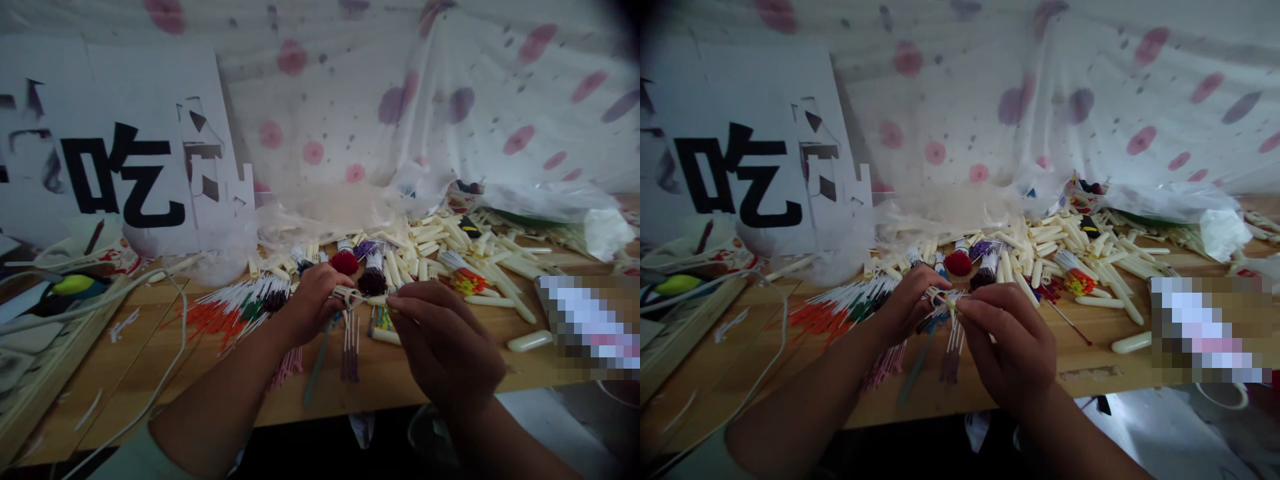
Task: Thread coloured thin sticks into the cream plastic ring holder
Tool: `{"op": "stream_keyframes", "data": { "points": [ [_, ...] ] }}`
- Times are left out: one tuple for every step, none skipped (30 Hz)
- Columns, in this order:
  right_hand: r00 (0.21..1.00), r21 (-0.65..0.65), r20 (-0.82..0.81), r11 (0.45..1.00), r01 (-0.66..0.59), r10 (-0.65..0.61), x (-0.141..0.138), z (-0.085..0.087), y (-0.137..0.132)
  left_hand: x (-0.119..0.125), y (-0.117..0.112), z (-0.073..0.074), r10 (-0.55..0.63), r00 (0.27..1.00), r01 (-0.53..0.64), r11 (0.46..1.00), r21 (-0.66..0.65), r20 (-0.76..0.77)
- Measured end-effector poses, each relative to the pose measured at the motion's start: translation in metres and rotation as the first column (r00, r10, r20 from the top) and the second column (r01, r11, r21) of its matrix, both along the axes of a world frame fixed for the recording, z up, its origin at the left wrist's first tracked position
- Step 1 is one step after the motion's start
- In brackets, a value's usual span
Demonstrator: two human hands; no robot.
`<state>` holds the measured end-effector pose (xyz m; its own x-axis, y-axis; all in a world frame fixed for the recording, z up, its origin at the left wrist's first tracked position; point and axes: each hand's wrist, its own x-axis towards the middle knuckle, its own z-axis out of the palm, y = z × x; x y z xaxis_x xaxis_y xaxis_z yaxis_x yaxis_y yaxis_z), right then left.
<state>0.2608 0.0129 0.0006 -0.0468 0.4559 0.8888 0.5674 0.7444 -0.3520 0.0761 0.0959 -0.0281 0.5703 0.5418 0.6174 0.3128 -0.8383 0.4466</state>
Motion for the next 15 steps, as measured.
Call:
{"op": "stream_keyframes", "data": {
  "points": [
    [1.000,-0.011,0.015,1.000,-0.001,0.001,0.001,0.001,0.001,0.000,0.000,0.000,0.009,1.000,-0.009,1.000,0.005,0.003],
    [1.000,-0.032,0.004,0.999,-0.011,0.011,0.001,0.001,0.001,0.000,0.000,0.001,0.014,1.000,-0.014,1.000,0.012,0.006],
    [0.999,-0.060,-0.030,0.998,-0.027,0.025,0.001,0.001,0.002,0.000,0.000,0.001,0.018,1.000,-0.018,1.000,0.020,0.007],
    [0.996,-0.094,-0.076,0.994,-0.047,0.040,0.001,0.001,0.003,0.001,0.000,0.002,0.021,1.000,-0.021,0.999,0.030,0.007],
    [0.991,-0.127,-0.122,0.990,-0.065,0.050,0.001,0.000,0.004,0.001,0.000,0.002,0.021,1.000,-0.021,0.999,0.038,0.004],
    [0.986,-0.150,-0.155,0.986,-0.078,0.054,0.000,-0.001,0.005,0.001,0.000,0.003,0.018,1.000,-0.018,0.999,0.044,-0.001],
    [0.985,-0.160,-0.164,0.984,-0.080,0.054,-0.001,-0.002,0.006,0.001,-0.001,0.003,0.013,1.000,-0.013,0.999,0.047,-0.004],
    [0.988,-0.160,-0.146,0.984,-0.075,0.052,-0.002,-0.003,0.008,0.002,-0.001,0.003,0.005,1.000,-0.005,0.999,0.045,-0.006],
    [0.994,-0.150,-0.101,0.987,-0.064,0.050,-0.003,-0.004,0.009,0.002,-0.001,0.003,-0.004,1.000,0.004,0.999,0.040,-0.005],
    [0.998,-0.129,-0.041,0.990,-0.050,0.045,-0.005,-0.005,0.010,0.002,-0.001,0.003,-0.014,1.000,0.014,0.999,0.035,0.001],
    [0.999,-0.100,0.019,0.995,-0.031,0.033,-0.006,-0.006,0.012,0.002,-0.001,0.003,-0.025,1.000,0.024,0.999,0.033,0.009],
    [0.997,-0.069,0.072,0.998,-0.009,0.014,-0.008,-0.006,0.013,0.002,-0.001,0.003,-0.032,0.999,0.032,0.999,0.030,0.016],
    [0.994,-0.042,0.109,0.999,0.012,-0.007,-0.009,-0.007,0.014,0.002,-0.001,0.003,-0.036,0.999,0.035,0.999,0.026,0.020],
    [0.991,-0.021,0.131,0.999,0.031,-0.028,-0.010,-0.007,0.015,0.002,-0.001,0.003,-0.034,0.999,0.034,0.999,0.022,0.022],
    [0.989,-0.011,0.140,0.999,0.048,-0.046,-0.010,-0.007,0.016,0.002,-0.001,0.003,-0.030,0.999,0.030,0.999,0.017,0.022]
  ]
}}
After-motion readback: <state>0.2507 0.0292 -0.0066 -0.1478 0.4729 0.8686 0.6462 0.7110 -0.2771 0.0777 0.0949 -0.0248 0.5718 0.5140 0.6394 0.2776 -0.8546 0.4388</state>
